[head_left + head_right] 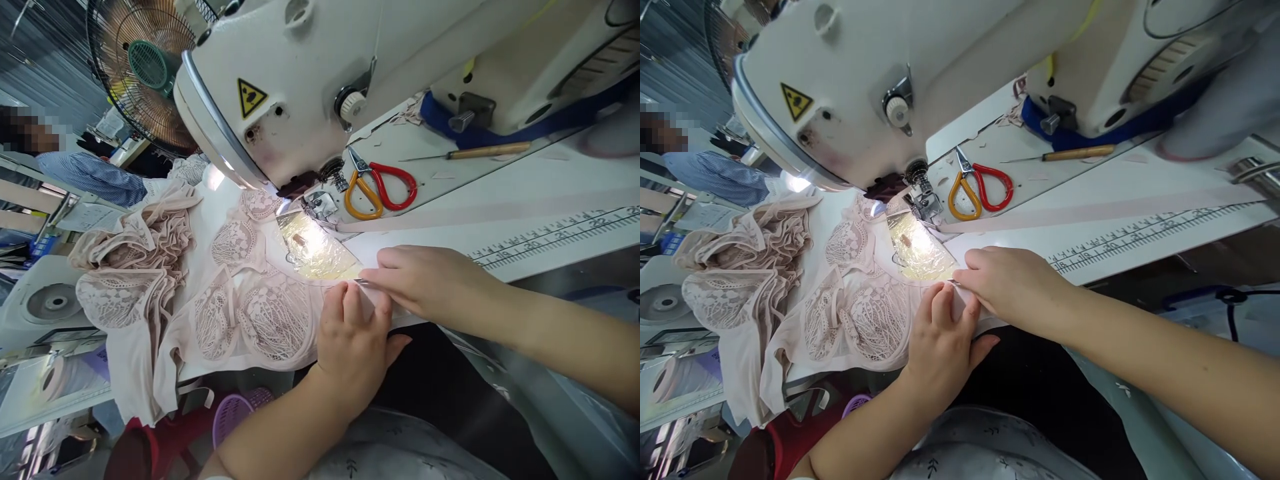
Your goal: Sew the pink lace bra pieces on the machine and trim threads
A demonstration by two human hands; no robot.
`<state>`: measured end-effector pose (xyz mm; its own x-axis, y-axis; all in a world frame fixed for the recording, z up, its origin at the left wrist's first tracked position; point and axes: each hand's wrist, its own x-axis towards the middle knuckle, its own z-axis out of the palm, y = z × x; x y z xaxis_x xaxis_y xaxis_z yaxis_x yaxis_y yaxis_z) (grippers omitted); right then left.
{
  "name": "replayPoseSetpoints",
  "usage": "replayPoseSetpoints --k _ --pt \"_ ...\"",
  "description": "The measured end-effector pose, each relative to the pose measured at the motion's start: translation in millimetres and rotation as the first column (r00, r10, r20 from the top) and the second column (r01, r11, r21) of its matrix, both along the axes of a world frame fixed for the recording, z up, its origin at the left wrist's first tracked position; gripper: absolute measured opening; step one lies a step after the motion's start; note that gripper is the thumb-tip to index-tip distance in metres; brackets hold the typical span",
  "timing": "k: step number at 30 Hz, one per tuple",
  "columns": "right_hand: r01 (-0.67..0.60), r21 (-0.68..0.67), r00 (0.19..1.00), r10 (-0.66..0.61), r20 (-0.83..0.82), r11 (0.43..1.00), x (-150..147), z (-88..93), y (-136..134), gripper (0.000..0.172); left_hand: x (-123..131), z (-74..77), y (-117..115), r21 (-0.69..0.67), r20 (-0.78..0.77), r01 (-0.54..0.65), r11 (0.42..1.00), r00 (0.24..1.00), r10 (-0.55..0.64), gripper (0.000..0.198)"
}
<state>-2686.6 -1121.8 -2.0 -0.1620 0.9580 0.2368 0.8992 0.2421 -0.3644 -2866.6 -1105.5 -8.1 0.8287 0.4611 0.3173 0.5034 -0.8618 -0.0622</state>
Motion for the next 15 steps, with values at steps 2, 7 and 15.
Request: replayPoseSetpoints --k 2,7,15 --pt "-0.008 -0.003 1.000 0.008 -0.004 1.000 0.4 -0.9 1.0 0.015 0.4 0.7 0.4 0.000 -0.007 0.004 1.000 1.000 -0.004 0.054" --pt "-0.062 0.024 0.997 0.061 0.043 0.998 2.8 -2.4 -0.2 0.012 0.9 2.2 0.5 -0.014 -0.015 0.000 1.000 1.000 0.000 0.053" --pt "-0.117 0.041 0.983 0.110 0.146 0.992 27.8 -4.9 -19.5 0.023 3.2 5.0 0.0 0.001 -0.064 -0.027 1.000 0.998 0.027 0.060"
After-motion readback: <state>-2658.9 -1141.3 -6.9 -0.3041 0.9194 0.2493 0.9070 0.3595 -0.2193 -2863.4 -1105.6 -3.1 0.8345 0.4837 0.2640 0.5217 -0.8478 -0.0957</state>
